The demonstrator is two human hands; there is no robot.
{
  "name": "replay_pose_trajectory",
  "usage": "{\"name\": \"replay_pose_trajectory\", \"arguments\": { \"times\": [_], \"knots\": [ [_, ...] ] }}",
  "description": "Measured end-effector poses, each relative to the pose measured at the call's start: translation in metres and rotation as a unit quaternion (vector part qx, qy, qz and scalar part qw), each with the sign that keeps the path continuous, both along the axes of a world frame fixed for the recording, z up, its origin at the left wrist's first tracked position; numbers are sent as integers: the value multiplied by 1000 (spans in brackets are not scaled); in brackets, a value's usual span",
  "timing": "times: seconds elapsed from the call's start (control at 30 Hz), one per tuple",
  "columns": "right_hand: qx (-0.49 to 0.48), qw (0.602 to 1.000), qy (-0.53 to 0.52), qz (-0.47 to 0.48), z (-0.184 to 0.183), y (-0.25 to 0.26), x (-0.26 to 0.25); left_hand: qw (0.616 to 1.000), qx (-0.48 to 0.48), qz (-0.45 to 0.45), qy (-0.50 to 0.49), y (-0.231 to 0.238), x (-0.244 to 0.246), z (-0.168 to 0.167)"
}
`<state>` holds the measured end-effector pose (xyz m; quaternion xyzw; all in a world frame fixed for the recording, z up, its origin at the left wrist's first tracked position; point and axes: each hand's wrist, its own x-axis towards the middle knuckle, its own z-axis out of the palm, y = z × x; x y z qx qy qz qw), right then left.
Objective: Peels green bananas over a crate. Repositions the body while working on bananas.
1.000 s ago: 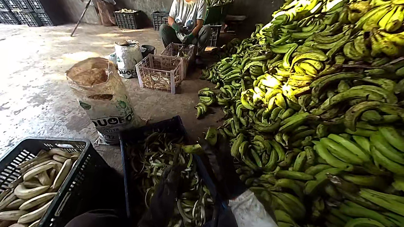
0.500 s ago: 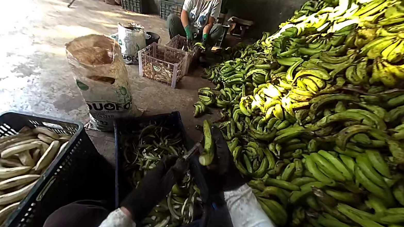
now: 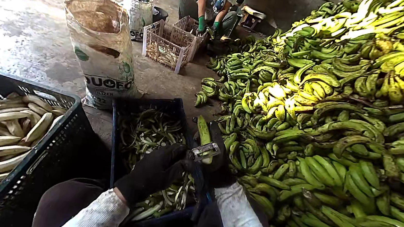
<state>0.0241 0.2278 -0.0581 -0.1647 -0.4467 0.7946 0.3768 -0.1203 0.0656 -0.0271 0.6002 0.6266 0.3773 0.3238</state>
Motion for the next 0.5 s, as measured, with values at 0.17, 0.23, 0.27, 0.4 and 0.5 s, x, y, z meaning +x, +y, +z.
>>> {"name": "replay_pose_trajectory", "arguments": {
  "times": [0.17,0.23,0.27,0.4,0.5],
  "knots": [
    [-35,998,8,44,-6,-8,-2,997,-2,22,78,6,-8,-4],
    [-88,991,63,77,-12,-24,-6,981,5,80,177,15,-14,-2],
    [-141,978,98,118,-15,-30,-9,968,-2,127,216,19,-19,-3],
    [-189,959,83,194,-18,-36,-4,938,11,302,169,32,-56,-10],
    [-122,982,74,125,-17,-19,6,967,57,239,63,22,-52,0]
  ]
}}
